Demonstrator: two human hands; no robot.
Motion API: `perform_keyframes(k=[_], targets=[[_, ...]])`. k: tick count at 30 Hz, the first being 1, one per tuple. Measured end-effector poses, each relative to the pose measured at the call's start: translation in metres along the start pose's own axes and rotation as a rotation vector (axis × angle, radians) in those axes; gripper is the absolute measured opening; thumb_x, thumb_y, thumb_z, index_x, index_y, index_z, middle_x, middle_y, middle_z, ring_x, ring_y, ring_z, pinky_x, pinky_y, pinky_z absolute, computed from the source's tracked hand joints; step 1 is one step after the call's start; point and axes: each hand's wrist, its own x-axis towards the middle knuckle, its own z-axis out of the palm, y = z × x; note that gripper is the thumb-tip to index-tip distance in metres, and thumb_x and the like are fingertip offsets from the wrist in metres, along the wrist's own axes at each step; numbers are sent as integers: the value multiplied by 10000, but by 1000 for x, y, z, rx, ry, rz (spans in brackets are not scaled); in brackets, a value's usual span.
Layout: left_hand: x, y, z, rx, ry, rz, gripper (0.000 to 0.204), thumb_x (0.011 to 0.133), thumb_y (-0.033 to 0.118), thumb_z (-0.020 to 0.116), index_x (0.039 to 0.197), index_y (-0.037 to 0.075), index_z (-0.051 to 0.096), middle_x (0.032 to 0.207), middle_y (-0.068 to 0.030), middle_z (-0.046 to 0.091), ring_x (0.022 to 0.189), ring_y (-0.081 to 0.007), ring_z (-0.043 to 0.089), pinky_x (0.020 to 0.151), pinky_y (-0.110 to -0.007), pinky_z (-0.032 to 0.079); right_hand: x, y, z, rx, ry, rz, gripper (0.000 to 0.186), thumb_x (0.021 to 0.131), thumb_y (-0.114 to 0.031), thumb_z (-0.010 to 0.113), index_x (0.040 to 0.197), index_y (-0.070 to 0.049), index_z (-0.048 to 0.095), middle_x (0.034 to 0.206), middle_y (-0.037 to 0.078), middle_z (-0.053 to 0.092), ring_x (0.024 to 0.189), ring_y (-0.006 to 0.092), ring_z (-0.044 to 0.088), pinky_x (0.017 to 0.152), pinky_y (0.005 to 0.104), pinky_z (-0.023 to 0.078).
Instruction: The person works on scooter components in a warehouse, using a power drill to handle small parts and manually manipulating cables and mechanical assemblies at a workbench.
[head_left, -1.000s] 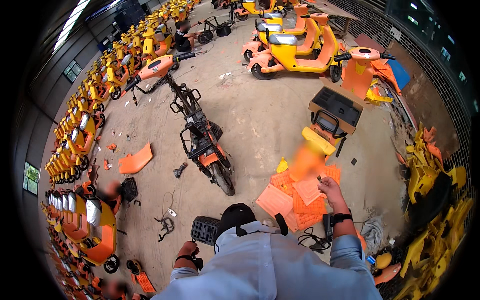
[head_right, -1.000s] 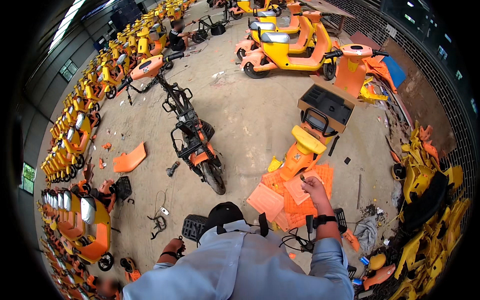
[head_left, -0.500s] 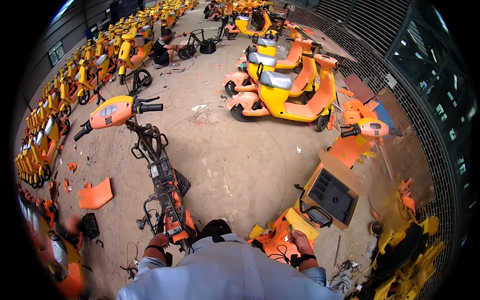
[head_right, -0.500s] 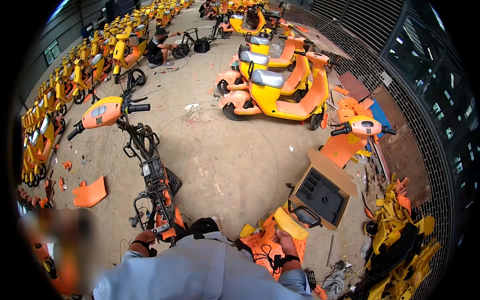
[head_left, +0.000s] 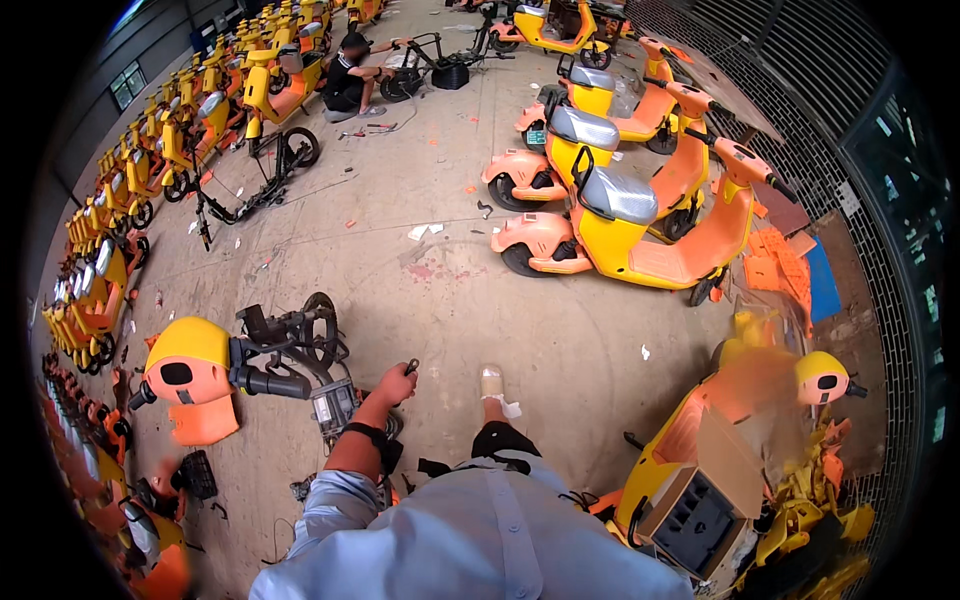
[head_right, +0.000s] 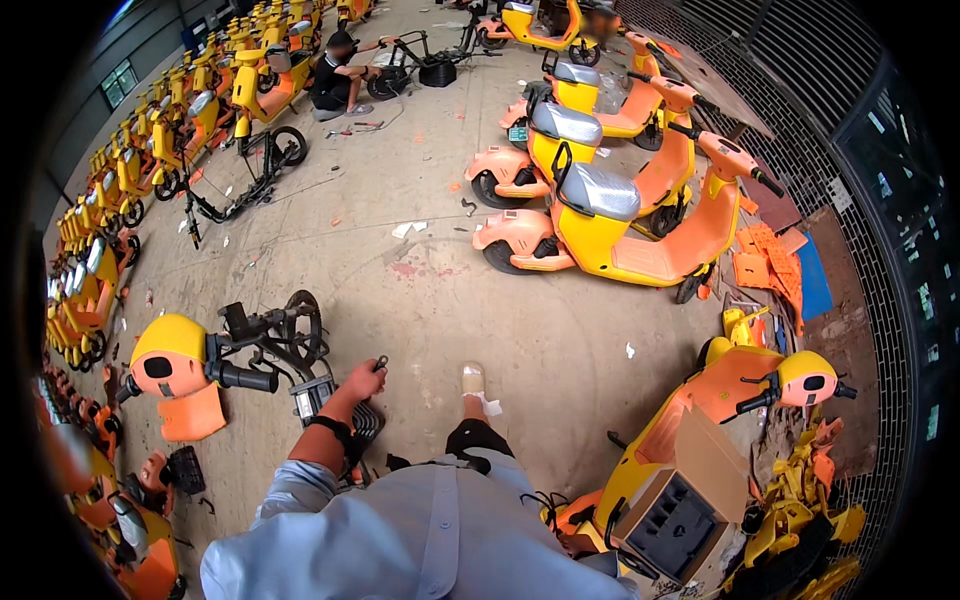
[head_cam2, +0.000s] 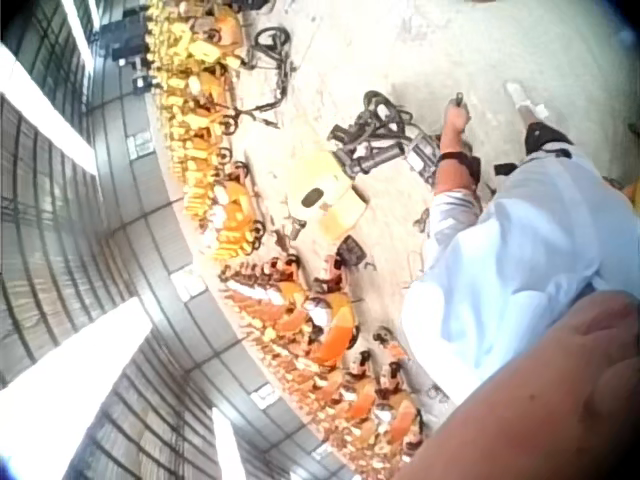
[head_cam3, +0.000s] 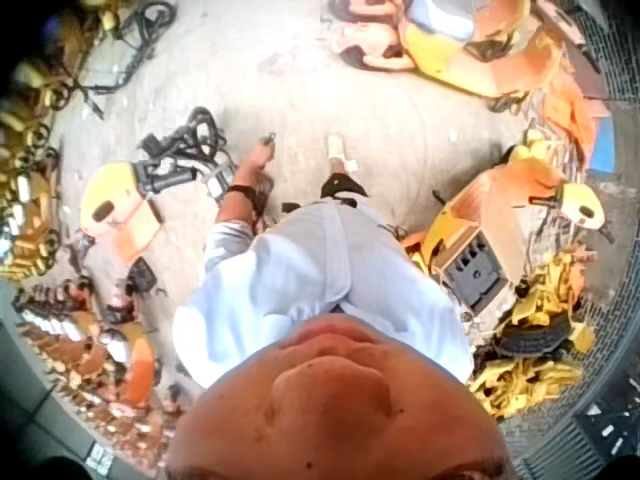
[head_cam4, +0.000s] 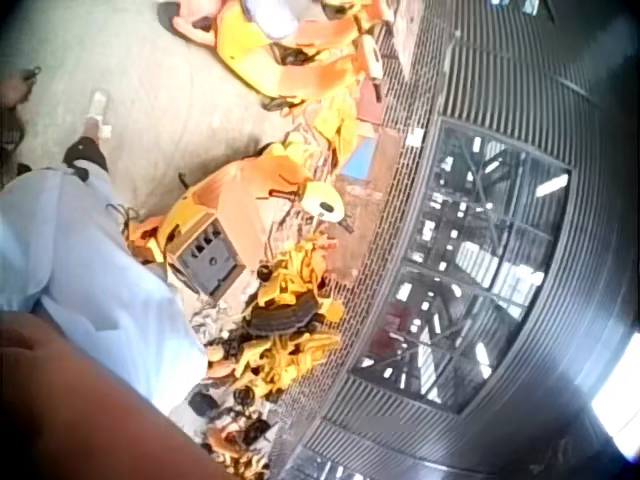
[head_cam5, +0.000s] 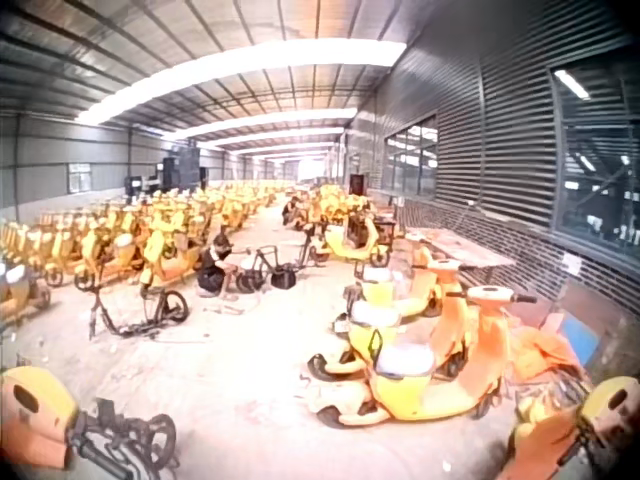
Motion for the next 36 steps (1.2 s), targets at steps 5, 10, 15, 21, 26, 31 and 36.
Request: perform_keyframes(k=[5,10,15,21,26,31,36], targets=[[137,25,-60,510,66,-30,319,873,214,538,1045,-42,618,924,-287,677,903,-447,654,811,-484,519,89,-257,-11,-76,45,-115,203,886,-161,622,810,23,663,680,107,641,552,199,616,482,344,482],[198,38,-130,183,337,-69,236,926,212,549,985,-9,603,760,-168,662,648,-294,664,603,-418,515,41,-606,61,-182,137,-771,212,956,-191,621,913,15,647,680,69,630,563,149,581,534,301,465],[253,-18,-178,-219,326,-375,201,965,191,534,971,-8,565,750,-114,606,577,-236,614,508,-376,497,32,-791,149,-138,30,-887,196,966,-197,624,914,-8,627,695,34,606,608,119,541,592,278,457],[340,-65,-239,-120,-4,-848,179,940,101,520,818,5,609,674,-109,573,535,-243,564,481,-385,460,142,-804,190,-175,113,-495,252,932,-228,635,938,23,640,720,78,637,590,172,613,535,312,488],[499,58,-351,-186,97,-701,163,942,96,493,925,-40,580,679,-127,570,543,-237,578,479,-385,464,129,-771,206,20,230,14,156,911,-52,550,759,-24,528,628,46,467,507,151,466,436,293,339],[707,205,-432,162,330,-70,258,966,232,510,978,-14,587,801,-158,663,687,-268,671,660,-402,532,169,-821,199,380,12,46,153,905,-19,541,752,-25,554,630,33,478,497,155,452,429,285,333],[798,347,-478,-83,250,33,241,980,230,525,926,-5,541,745,-111,608,625,-219,628,613,-377,514,172,-1020,318,37,170,-13,153,918,-120,577,788,-37,580,633,26,516,468,143,462,421,305,357]])
